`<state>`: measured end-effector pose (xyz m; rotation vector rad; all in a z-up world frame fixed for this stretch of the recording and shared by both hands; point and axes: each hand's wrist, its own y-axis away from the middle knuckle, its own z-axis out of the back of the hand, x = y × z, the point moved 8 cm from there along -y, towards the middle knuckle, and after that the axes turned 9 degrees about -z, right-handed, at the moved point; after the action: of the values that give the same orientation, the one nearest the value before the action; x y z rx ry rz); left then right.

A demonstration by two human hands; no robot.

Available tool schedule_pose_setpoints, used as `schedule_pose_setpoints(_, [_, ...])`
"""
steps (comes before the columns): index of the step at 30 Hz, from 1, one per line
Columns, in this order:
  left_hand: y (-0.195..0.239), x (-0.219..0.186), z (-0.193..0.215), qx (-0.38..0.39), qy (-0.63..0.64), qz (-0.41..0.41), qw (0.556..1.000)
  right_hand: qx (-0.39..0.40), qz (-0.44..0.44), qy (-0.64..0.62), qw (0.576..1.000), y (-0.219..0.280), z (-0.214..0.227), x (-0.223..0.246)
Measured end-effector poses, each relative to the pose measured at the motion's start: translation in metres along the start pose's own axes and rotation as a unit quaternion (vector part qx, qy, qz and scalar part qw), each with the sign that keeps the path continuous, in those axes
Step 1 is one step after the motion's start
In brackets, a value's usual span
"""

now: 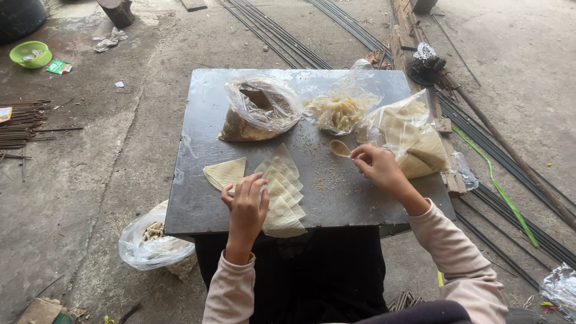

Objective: The person assembles small food packets by placing a granular filling onto thin triangular wrappers and folding them into sealed packets. The person uses a small spoon to transfer the filling and handles the wrappers by hand, stacking completed packets on the table.

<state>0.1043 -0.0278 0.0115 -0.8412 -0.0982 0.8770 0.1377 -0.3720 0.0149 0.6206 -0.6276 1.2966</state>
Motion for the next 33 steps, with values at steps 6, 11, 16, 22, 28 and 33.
schedule_pose_setpoints(6, [0.037,0.000,0.023,-0.037,0.048,0.009,0.998,-0.029,0.034,-0.066,0.997,-0.030,0.024,0.032])
schedule_pose_setpoints(11, [0.066,-0.013,0.020,-0.033,0.102,-0.050,0.993,-0.129,0.273,0.020,0.953,-0.074,-0.004,0.131])
schedule_pose_setpoints(16, [0.082,-0.021,-0.002,0.033,0.032,-0.070,0.996,-0.133,0.325,0.174,0.920,-0.133,-0.095,0.202])
schedule_pose_setpoints(22, [0.087,-0.029,-0.007,-0.002,-0.035,-0.116,0.993,-0.098,0.339,0.099,0.930,-0.131,-0.148,0.205])
schedule_pose_setpoints(28, [0.088,-0.038,0.000,-0.033,-0.036,-0.138,0.989,-0.086,0.183,0.041,0.979,-0.153,-0.117,0.173])
schedule_pose_setpoints(33, [0.091,-0.039,0.001,-0.044,-0.057,-0.140,0.987,-0.049,0.096,-0.085,0.990,-0.147,-0.067,0.145])
